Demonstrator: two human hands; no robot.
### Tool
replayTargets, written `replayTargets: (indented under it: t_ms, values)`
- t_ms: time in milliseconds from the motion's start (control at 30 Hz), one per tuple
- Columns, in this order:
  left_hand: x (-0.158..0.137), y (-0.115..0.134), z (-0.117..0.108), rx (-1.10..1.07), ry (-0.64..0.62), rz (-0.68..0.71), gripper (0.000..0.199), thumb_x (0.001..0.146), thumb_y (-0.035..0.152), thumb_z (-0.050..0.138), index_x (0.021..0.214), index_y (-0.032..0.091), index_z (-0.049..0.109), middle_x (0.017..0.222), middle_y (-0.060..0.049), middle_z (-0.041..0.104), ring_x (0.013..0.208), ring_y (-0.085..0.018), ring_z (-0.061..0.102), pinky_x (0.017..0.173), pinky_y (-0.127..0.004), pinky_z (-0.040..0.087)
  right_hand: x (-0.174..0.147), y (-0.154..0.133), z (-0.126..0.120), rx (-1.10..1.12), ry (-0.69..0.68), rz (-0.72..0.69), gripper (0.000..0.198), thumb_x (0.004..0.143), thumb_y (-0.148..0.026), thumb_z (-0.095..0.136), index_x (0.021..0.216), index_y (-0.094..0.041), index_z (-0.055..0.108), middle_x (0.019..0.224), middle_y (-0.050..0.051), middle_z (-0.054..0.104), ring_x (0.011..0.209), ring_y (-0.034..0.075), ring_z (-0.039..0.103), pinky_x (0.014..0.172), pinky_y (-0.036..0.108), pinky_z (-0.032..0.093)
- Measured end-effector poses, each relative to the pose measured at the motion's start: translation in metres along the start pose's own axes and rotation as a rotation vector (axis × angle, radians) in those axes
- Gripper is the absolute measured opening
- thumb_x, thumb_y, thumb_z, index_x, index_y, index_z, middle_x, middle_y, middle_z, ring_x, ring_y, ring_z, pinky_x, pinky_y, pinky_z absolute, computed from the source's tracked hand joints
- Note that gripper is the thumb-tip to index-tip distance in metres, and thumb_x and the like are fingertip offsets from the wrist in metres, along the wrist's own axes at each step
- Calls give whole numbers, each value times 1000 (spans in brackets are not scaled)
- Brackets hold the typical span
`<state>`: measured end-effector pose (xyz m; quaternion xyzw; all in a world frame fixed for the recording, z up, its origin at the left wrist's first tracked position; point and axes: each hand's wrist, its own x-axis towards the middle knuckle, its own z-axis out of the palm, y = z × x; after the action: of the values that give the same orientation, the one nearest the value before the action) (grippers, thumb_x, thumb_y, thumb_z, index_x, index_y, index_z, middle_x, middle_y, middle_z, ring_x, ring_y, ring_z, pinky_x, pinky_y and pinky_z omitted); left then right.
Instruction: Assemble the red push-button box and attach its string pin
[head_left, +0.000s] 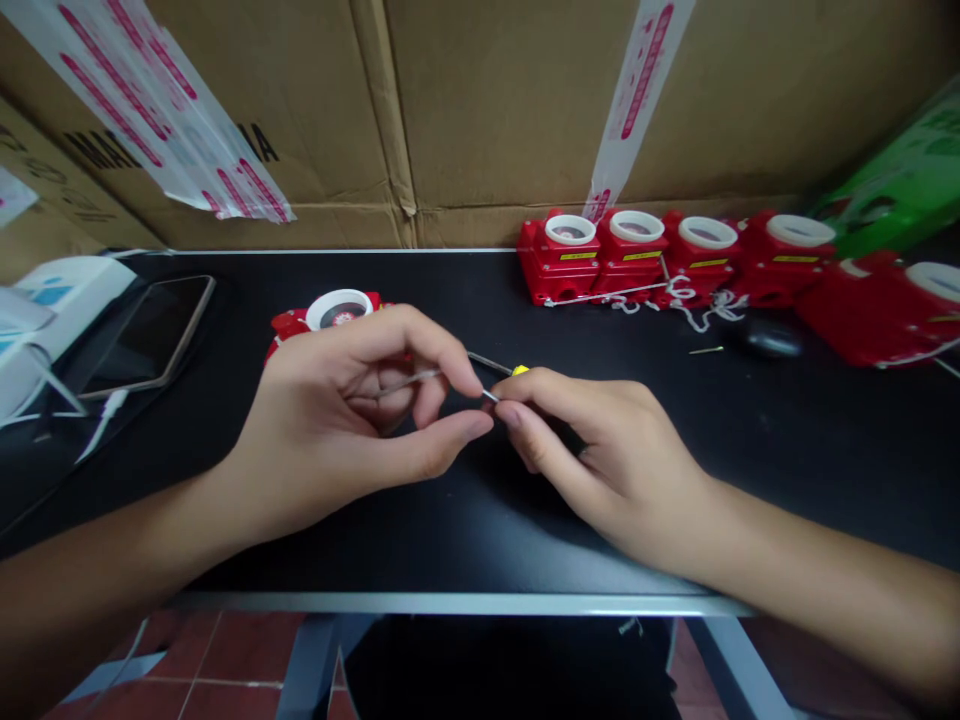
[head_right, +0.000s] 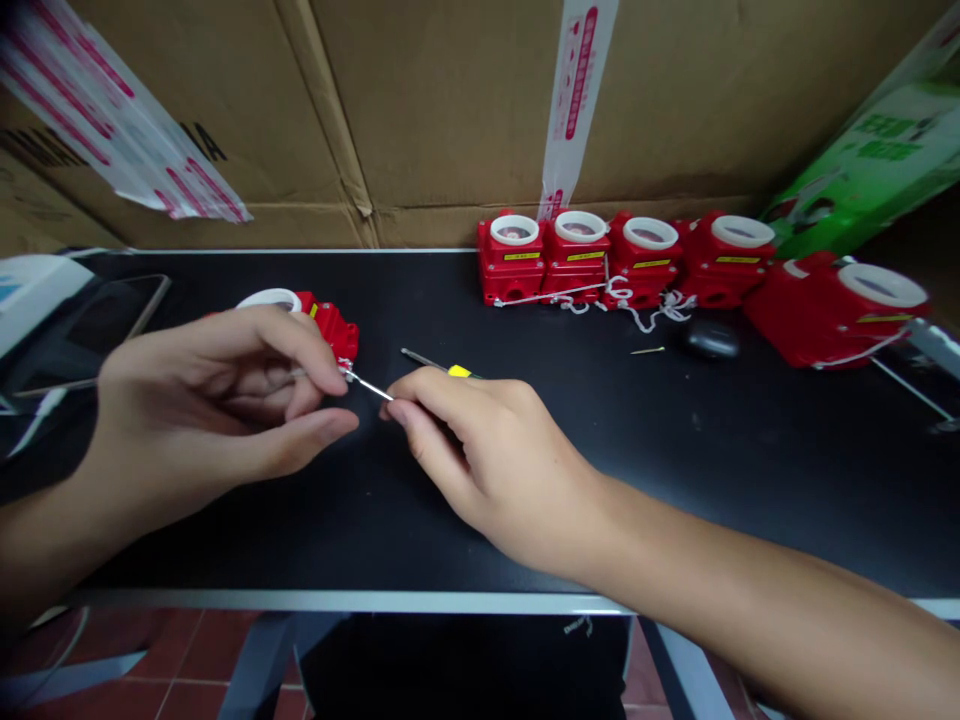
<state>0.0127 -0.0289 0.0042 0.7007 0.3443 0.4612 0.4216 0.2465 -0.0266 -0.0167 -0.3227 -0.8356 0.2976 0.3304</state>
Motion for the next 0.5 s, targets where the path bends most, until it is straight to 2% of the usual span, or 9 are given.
replayTargets:
  t_ms: [133,233,333,500]
  values:
    - [3,-2,-7,28,22,-15,29,84,26,95,102,24,73,74,3,62,49,-3,42,38,-16,27,-1,0,0,16,9,-35,16,113,-20,55,103,-20,68,76,-1,67,65,11,62,67,24,47]
    - [4,-2,-11,48,-2,-16,22,91,35,88,104,24,74,79,-1,65,52,-6,51,40,-18,33,-2,-3,-1,24,16,-44,16,114,-21,55,108,-20,70,76,-1,68,65,12,63,67,24,49]
    - [3,-3,-12,47,-17,-9,20,91,36,88,102,25,75,82,-3,68,60,-11,61,43,-19,40,-2,-4,-2,26,16,-44,17,114,-22,54,107,-20,70,75,-1,68,65,12,63,67,25,49]
    - [4,-2,-11,83,18,7,18,90,36,89,95,23,78,90,-7,69,75,-16,69,47,-20,45,-3,-5,-3,35,13,-42,17,114,-21,55,107,-20,71,76,-1,67,65,12,63,68,25,49]
